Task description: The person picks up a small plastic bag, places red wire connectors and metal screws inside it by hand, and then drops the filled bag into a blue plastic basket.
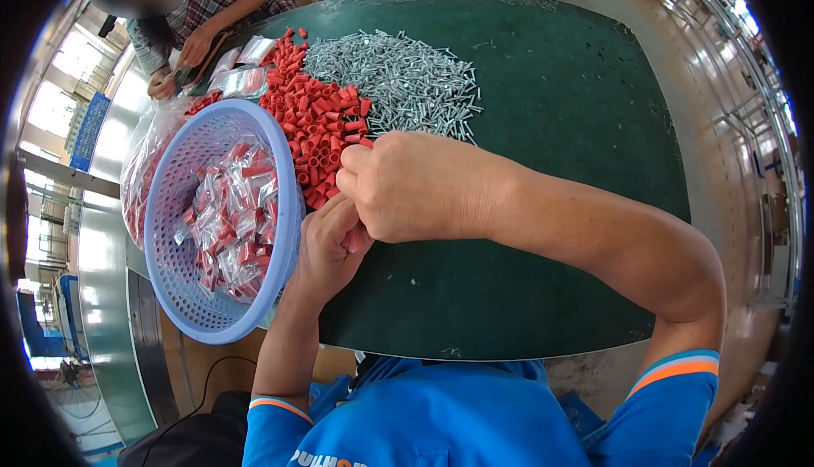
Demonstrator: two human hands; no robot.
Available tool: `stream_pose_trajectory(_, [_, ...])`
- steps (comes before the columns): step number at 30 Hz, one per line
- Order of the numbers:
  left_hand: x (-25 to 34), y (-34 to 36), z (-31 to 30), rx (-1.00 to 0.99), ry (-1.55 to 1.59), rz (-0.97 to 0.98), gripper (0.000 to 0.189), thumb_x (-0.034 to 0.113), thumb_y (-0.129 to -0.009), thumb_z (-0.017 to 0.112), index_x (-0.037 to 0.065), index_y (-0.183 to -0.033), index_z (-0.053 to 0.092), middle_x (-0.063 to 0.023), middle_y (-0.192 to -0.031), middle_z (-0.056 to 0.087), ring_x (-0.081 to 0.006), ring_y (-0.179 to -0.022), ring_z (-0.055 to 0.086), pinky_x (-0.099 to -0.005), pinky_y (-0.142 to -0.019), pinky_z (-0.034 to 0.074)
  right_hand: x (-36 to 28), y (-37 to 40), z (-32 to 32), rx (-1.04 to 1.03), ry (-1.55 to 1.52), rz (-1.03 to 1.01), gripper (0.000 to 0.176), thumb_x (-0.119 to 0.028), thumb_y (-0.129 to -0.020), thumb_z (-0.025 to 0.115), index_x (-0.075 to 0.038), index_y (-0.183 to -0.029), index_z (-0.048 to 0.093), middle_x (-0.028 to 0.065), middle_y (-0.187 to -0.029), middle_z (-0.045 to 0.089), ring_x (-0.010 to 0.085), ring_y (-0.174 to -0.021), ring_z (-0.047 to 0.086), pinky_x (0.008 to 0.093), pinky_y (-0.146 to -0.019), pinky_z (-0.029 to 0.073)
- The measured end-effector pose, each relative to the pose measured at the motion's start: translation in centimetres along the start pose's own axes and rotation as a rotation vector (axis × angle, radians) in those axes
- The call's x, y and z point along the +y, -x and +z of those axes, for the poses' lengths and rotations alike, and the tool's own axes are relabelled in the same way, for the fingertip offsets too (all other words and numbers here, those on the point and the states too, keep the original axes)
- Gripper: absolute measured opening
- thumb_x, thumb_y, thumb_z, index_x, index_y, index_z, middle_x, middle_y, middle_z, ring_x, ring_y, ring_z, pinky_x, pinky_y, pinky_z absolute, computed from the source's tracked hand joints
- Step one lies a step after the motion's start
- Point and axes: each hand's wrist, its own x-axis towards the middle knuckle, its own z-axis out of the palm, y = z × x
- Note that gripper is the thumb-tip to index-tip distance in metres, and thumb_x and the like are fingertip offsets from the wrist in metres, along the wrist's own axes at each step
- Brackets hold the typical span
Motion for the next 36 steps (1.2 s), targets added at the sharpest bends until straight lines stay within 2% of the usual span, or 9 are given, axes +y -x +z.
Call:
stream_pose_trajectory(4, [-0.2,-0.2,0.2,0.04,0.036,0.031,0.018,0.0,-0.071,0.069,0.003,-0.083,0.057,-0.0083,-0.067,0.051,-0.0252,-0.054,0.053,-0.0348,-0.048,0.041,1.1,0.5,0.9,0.124,-0.127,0.041,0.014,-0.013,-0.068,0.064,-0.005,-0.064,0.054,0.0029,-0.068,0.047,0.0171,-0.07,0.051,0.0281,-0.054,0.047])
stream_pose_trajectory(6, [-0.3,-0.2,0.2,0.046,0.07,0.036,0.019,-0.002,-0.07,0.07,0.003,-0.084,0.057,-0.0079,-0.066,0.05,-0.0234,-0.054,0.053,-0.0339,-0.047,0.04,1.4,0.9,1.2,0.279,-0.527,0.255,0.008,-0.007,-0.069,0.065,-0.003,-0.069,0.057,0.0029,-0.071,0.048,0.0139,-0.069,0.052,0.0276,-0.059,0.046])
stream_pose_trajectory(7, [-0.3,-0.2,0.2,0.045,0.069,0.036,0.019,-0.002,-0.07,0.07,0.003,-0.084,0.057,-0.0079,-0.066,0.05,-0.0234,-0.054,0.053,-0.0339,-0.047,0.04,1.2,1.0,1.2,0.281,-0.527,0.256,0.008,-0.007,-0.069,0.065,-0.003,-0.069,0.057,0.0029,-0.071,0.048,0.0139,-0.069,0.052,0.0276,-0.059,0.046])
stream_pose_trajectory(9, [-0.4,-0.1,0.3,0.049,0.066,0.037,0.019,-0.002,-0.071,0.069,0.003,-0.084,0.057,-0.0072,-0.065,0.05,-0.0226,-0.053,0.053,-0.0334,-0.046,0.04,0.6,1.2,1.3,0.203,-1.284,0.68,0.005,-0.005,-0.074,0.064,-0.002,-0.078,0.062,0.0011,-0.073,0.05,0.0095,-0.067,0.05,0.0254,-0.061,0.043])
stream_pose_trajectory(12, [-0.4,-0.1,0.2,0.061,0.051,0.045,0.019,-0.002,-0.071,0.069,0.004,-0.084,0.058,-0.007,-0.066,0.05,-0.0224,-0.053,0.053,-0.0333,-0.046,0.04,0.5,1.8,2.0,0.144,-1.385,0.758,0.013,-0.011,-0.076,0.067,0.001,-0.082,0.065,0.005,-0.077,0.057,0.0093,-0.065,0.054,0.0238,-0.062,0.044])
stream_pose_trajectory(25, [-0.5,-0.2,0.2,0.058,0.012,0.035,0.019,0.0,-0.07,0.07,0.006,-0.084,0.059,-0.0063,-0.067,0.051,-0.0225,-0.053,0.054,-0.0336,-0.045,0.04,0.2,2.5,3.2,0.236,-1.284,0.678,0.016,-0.01,-0.077,0.067,-0.003,-0.091,0.069,0.0043,-0.076,0.058,0.0136,-0.069,0.055,0.0268,-0.065,0.044])
stream_pose_trajectory(28, [-0.6,-0.1,-0.1,0.051,0.005,0.048,0.018,-0.001,-0.07,0.069,0.005,-0.084,0.059,-0.0058,-0.066,0.05,-0.0202,-0.051,0.052,-0.0325,-0.045,0.038,0.3,2.9,3.5,0.292,-1.102,0.62,0.016,-0.012,-0.079,0.067,-0.004,-0.093,0.069,0.004,-0.075,0.057,0.0132,-0.069,0.055,0.0263,-0.065,0.044])
stream_pose_trajectory(34, [-0.4,0.1,-0.4,-0.002,0.061,-0.048,0.011,-0.003,-0.073,0.067,0.0,-0.08,0.059,-0.0061,-0.069,0.055,-0.0169,-0.06,0.05,-0.0274,-0.052,0.038,2.0,3.9,1.7,0.485,-1.192,0.876,0.016,-0.014,-0.085,0.062,-0.002,-0.094,0.068,0.0018,-0.074,0.057,0.0088,-0.066,0.052,0.0251,-0.061,0.042])
stream_pose_trajectory(36, [-0.5,-0.1,-0.1,0.062,0.112,-0.004,0.015,-0.001,-0.071,0.07,0.003,-0.082,0.06,-0.0044,-0.064,0.047,-0.0158,-0.05,0.045,-0.0281,-0.045,0.034,2.3,4.3,2.0,0.453,-1.206,0.899,0.016,-0.015,-0.085,0.062,-0.001,-0.093,0.067,0.0022,-0.074,0.058,0.0088,-0.067,0.053,0.0245,-0.063,0.043])
